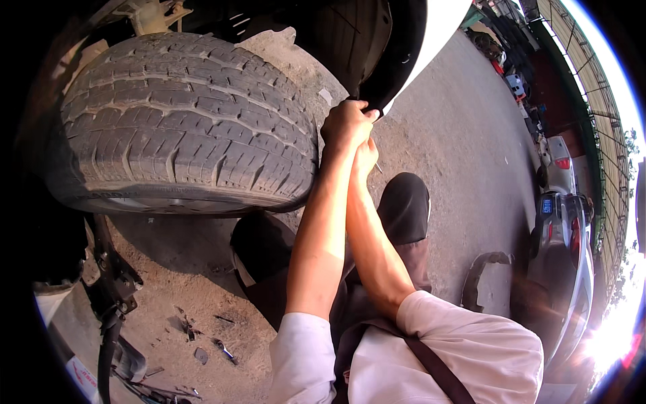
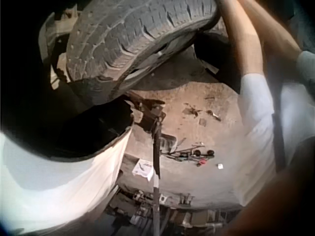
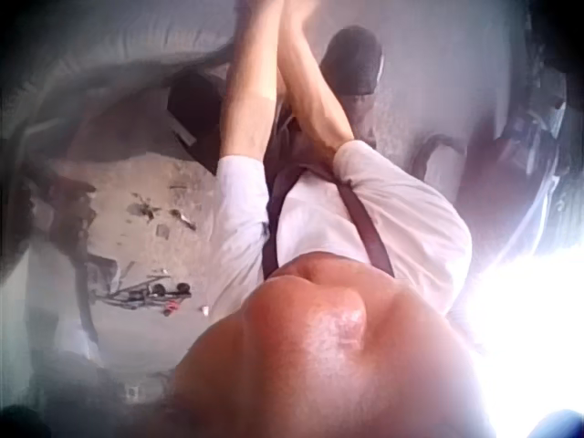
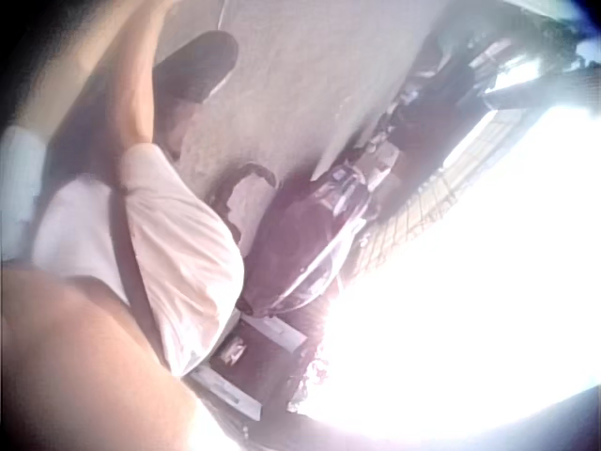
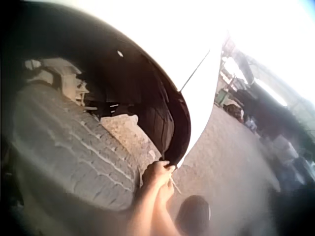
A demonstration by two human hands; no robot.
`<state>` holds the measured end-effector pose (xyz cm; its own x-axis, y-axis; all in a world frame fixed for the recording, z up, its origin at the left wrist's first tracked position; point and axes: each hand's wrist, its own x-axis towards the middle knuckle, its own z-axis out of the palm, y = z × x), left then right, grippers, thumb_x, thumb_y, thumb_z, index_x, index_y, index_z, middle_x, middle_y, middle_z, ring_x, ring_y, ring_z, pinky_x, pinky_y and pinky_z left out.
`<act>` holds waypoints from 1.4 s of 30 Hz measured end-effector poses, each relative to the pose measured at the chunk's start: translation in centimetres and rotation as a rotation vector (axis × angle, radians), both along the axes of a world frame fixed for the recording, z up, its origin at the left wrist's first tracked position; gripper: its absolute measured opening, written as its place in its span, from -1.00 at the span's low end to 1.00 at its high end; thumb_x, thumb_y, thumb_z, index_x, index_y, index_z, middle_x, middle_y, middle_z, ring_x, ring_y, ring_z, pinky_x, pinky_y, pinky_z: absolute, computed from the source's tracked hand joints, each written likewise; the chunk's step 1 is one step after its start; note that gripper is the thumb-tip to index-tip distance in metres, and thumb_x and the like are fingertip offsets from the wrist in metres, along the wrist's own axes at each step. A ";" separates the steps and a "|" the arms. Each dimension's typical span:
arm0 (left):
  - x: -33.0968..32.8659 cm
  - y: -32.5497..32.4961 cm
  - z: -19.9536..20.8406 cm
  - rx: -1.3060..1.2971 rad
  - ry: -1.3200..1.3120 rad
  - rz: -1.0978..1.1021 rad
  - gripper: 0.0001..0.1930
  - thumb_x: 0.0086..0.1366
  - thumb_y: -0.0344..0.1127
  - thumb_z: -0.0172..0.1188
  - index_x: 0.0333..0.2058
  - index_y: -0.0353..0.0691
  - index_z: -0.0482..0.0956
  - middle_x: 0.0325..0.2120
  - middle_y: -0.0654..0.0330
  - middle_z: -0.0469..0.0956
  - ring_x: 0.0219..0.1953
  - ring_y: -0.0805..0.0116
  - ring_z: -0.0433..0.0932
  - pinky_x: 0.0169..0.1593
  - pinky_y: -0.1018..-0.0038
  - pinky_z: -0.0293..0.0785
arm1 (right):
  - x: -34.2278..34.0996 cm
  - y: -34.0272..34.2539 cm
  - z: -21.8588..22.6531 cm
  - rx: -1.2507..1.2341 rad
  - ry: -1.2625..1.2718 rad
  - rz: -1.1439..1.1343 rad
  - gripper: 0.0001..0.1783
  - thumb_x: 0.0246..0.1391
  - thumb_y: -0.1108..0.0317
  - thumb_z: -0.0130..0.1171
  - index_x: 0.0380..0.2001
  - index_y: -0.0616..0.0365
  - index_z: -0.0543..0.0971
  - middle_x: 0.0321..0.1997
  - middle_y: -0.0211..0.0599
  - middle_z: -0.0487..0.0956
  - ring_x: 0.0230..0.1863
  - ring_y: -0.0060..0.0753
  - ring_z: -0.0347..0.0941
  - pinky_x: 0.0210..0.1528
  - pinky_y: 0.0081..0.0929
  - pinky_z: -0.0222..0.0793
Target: The person kneels beside a white car and uses a yellow utility knife to trim the edge of a black plastic mudflap. They then insert and secure multiple plastic fasteners into the mudflap to attach it to the wheel well.
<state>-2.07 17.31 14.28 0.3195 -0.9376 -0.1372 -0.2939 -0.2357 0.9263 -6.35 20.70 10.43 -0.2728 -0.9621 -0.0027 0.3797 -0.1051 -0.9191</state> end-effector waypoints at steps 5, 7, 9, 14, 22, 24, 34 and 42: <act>2.0 -1.8 0.3 0.010 0.209 0.016 -0.21 0.28 0.45 -0.12 -0.32 -0.28 0.70 -0.31 -0.12 0.66 -0.12 -0.06 0.64 -0.05 0.18 0.51 | -0.5 -2.3 1.7 0.027 0.229 0.145 -0.58 0.43 0.07 -0.07 -0.30 0.23 0.50 -0.48 -0.45 0.46 -0.44 -0.62 0.34 -0.39 -0.48 0.31; 2.3 -1.9 0.5 -0.030 0.295 0.032 -0.17 0.30 0.45 -0.16 -0.24 -0.35 0.67 -0.22 -0.17 0.64 -0.07 -0.05 0.61 0.00 0.20 0.49 | -1.0 -1.2 4.0 0.030 0.284 0.208 -0.59 0.42 0.08 -0.06 -0.30 0.25 0.50 -0.49 -0.47 0.45 -0.48 -0.66 0.30 -0.44 -0.53 0.27; 1.9 -2.8 1.2 -0.197 0.481 0.064 -0.15 0.29 0.44 -0.05 -0.15 -0.46 0.60 -0.17 -0.16 0.60 -0.05 0.07 0.58 0.04 0.27 0.45 | -1.2 -1.3 5.8 -0.048 0.317 0.225 -0.61 0.42 0.10 -0.04 -0.27 0.26 0.49 -0.50 -0.47 0.45 -0.54 -0.70 0.28 -0.54 -0.59 0.21; 1.8 -1.2 2.9 -0.195 0.922 -0.025 -0.37 0.26 0.31 0.16 -0.38 -0.30 0.61 -0.48 0.18 0.57 -0.44 0.39 0.53 -0.45 0.36 0.41 | -3.1 -0.1 9.6 -0.183 0.512 0.352 -0.57 0.34 0.03 0.08 -0.25 0.26 0.44 -0.49 -0.39 0.48 -0.59 -0.61 0.39 -0.58 -0.58 0.34; 2.3 0.2 4.9 -0.436 0.187 0.356 -0.52 0.24 0.01 0.29 -0.66 -0.28 0.52 -0.77 0.14 0.45 -0.70 0.28 0.44 -0.53 0.30 0.38 | -1.5 1.8 15.3 -0.291 0.544 0.482 -0.59 0.30 0.08 0.15 -0.21 0.29 0.41 -0.50 -0.28 0.51 -0.62 -0.52 0.45 -0.58 -0.55 0.42; 2.0 0.0 5.2 -0.496 0.046 0.361 -0.63 0.16 -0.07 0.31 -0.48 -0.32 0.52 -0.60 0.03 0.53 -0.57 0.15 0.53 -0.42 0.27 0.44 | -0.9 1.5 16.0 -0.335 0.541 0.482 -0.59 0.30 0.06 0.14 -0.23 0.26 0.41 -0.52 -0.32 0.48 -0.60 -0.55 0.43 -0.59 -0.56 0.40; 2.5 -1.1 5.4 -1.027 0.651 0.279 -0.85 0.30 -0.41 0.13 -0.42 -0.38 0.44 -0.56 0.07 0.50 -0.54 0.50 0.44 -0.48 0.50 0.36 | 0.3 2.2 15.7 -0.327 0.572 0.518 -0.62 0.30 0.03 0.13 -0.25 0.18 0.45 -0.47 -0.40 0.46 -0.53 -0.65 0.39 -0.57 -0.64 0.34; 3.3 -0.8 6.1 -0.856 0.578 0.493 -0.66 0.27 -0.30 0.26 -0.63 -0.30 0.40 -0.78 0.23 0.29 -0.66 0.54 0.22 -0.57 0.41 0.15 | 2.2 1.5 16.2 -0.441 0.407 0.423 -0.68 0.33 0.16 0.10 -0.21 0.24 0.39 -0.53 -0.30 0.49 -0.63 -0.52 0.41 -0.63 -0.56 0.40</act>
